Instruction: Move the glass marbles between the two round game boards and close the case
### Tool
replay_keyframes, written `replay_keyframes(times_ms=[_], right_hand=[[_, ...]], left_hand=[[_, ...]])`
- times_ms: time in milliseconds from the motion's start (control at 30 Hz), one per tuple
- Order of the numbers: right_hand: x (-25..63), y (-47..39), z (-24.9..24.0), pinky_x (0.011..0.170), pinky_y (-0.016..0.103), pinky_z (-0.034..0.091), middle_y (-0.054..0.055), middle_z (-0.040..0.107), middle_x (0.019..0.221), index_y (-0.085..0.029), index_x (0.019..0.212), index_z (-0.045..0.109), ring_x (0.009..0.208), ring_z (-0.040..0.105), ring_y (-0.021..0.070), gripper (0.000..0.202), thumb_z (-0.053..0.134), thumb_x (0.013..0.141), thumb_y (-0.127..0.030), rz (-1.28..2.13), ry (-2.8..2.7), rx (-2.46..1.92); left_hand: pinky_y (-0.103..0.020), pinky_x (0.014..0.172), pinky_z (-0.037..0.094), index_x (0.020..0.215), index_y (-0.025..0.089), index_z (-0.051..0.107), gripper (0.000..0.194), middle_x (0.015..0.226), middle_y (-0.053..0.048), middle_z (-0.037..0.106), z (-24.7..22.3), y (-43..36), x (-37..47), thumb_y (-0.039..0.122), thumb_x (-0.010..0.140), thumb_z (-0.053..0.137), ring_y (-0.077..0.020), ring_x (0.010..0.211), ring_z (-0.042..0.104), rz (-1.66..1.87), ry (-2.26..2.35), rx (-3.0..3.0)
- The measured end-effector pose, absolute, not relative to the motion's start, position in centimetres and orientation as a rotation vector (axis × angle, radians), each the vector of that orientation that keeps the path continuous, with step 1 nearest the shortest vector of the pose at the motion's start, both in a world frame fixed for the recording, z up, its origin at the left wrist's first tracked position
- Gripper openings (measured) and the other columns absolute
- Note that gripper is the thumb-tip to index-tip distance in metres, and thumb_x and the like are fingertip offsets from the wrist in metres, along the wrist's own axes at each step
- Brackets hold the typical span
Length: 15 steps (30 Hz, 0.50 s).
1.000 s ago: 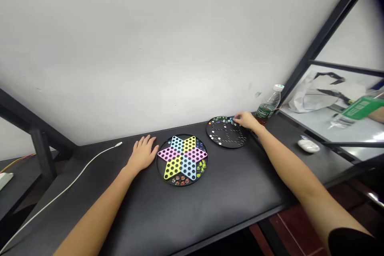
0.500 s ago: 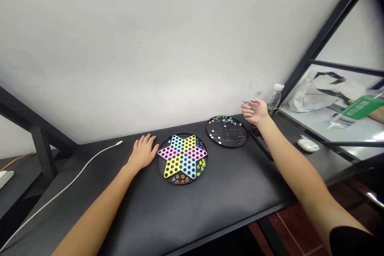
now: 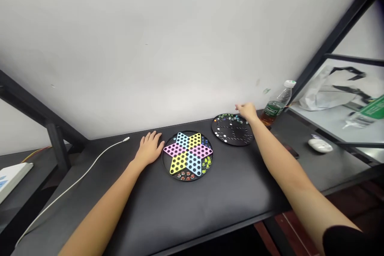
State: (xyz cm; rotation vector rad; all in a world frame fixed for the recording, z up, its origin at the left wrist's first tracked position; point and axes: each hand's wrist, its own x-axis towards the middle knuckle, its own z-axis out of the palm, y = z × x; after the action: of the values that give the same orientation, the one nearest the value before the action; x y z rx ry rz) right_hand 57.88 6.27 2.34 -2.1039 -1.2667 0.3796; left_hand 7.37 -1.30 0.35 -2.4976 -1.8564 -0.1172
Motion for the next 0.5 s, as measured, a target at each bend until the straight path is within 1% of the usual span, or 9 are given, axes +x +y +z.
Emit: replay_keyframes(times_ms=[33,67,100,133,200,300,400,500], right_hand=[[58.3,6.1,2.0,0.079,0.037,0.051,0.017,0.071,0.083,-0.014,0.088,0.074,0.093,0.067,0.0321,0.041,0.066,0.083,-0.053,0.291,-1.309,-2.231],[58.8,6.0,1.8,0.083,0.039,0.050,0.019,0.072,0.089,-0.013,0.088,0.075,0.098,0.066,0.0343,0.040,0.072,0.078,-0.052,0.242,-1.345,-2.338],[59.3,5.9,1.6,0.083,0.040,0.050,0.021,0.072,0.091,-0.012,0.088,0.075,0.099,0.066,0.0354,0.042,0.076,0.074,-0.051,0.243,-1.409,-2.415],[59.7,5.8,1.5,0.080,0.040,0.051,0.021,0.072,0.089,-0.011,0.087,0.074,0.095,0.067,0.0352,0.044,0.078,0.071,-0.051,0.263,-1.467,-2.467],[60.1,5.9,1.3,0.072,0.038,0.052,0.017,0.071,0.078,-0.011,0.082,0.073,0.084,0.068,0.0324,0.043,0.080,0.069,-0.052,0.328,-1.562,-2.498],[60.2,6.3,1.1,0.061,0.034,0.049,0.009,0.065,0.062,-0.014,0.072,0.069,0.069,0.065,0.0268,0.037,0.082,0.067,-0.049,0.416,-1.607,-2.477],[60.0,6.2,1.0,0.055,0.031,0.045,0.005,0.060,0.055,-0.017,0.065,0.065,0.060,0.060,0.0219,0.033,0.084,0.065,-0.043,0.474,-1.558,-2.465],[59.8,5.7,1.2,0.048,0.028,0.039,0.002,0.055,0.051,-0.019,0.060,0.060,0.052,0.052,0.0167,0.032,0.085,0.064,-0.038,0.515,-1.472,-2.404]], left_hand=[[-0.055,0.117,0.028,0.145,0.016,0.046,0.057,0.156,-0.015,0.040,0.3,-1.3,7.3,0.046,0.099,0.031,-0.0350,0.146,0.032,-0.119,-1.856,-2.498],[-0.055,0.117,0.028,0.145,0.017,0.046,0.057,0.156,-0.015,0.040,0.2,-1.2,7.3,0.046,0.099,0.031,-0.0349,0.146,0.032,-0.124,-1.853,-2.498],[-0.054,0.117,0.027,0.145,0.017,0.047,0.057,0.156,-0.015,0.040,0.1,-1.2,7.3,0.046,0.099,0.031,-0.0349,0.146,0.032,-0.130,-1.850,-2.498],[-0.054,0.117,0.027,0.145,0.017,0.047,0.057,0.156,-0.014,0.040,0.0,-1.2,7.2,0.046,0.099,0.031,-0.0349,0.146,0.032,-0.134,-1.847,-2.498],[-0.054,0.117,0.027,0.145,0.017,0.047,0.056,0.156,-0.014,0.040,-0.1,-1.1,7.2,0.046,0.099,0.031,-0.0349,0.146,0.032,-0.141,-1.845,-2.500],[-0.054,0.117,0.027,0.145,0.017,0.047,0.056,0.157,-0.014,0.040,-0.1,-1.1,7.1,0.046,0.099,0.031,-0.0346,0.146,0.032,-0.139,-1.846,-2.498],[-0.054,0.117,0.027,0.145,0.016,0.046,0.057,0.157,-0.014,0.040,0.0,-1.2,7.2,0.046,0.100,0.030,-0.0347,0.146,0.032,-0.131,-1.847,-2.498],[-0.054,0.117,0.028,0.145,0.017,0.046,0.056,0.156,-0.014,0.041,0.2,-1.3,7.2,0.045,0.100,0.030,-0.0343,0.146,0.032,-0.127,-1.849,-2.493]])
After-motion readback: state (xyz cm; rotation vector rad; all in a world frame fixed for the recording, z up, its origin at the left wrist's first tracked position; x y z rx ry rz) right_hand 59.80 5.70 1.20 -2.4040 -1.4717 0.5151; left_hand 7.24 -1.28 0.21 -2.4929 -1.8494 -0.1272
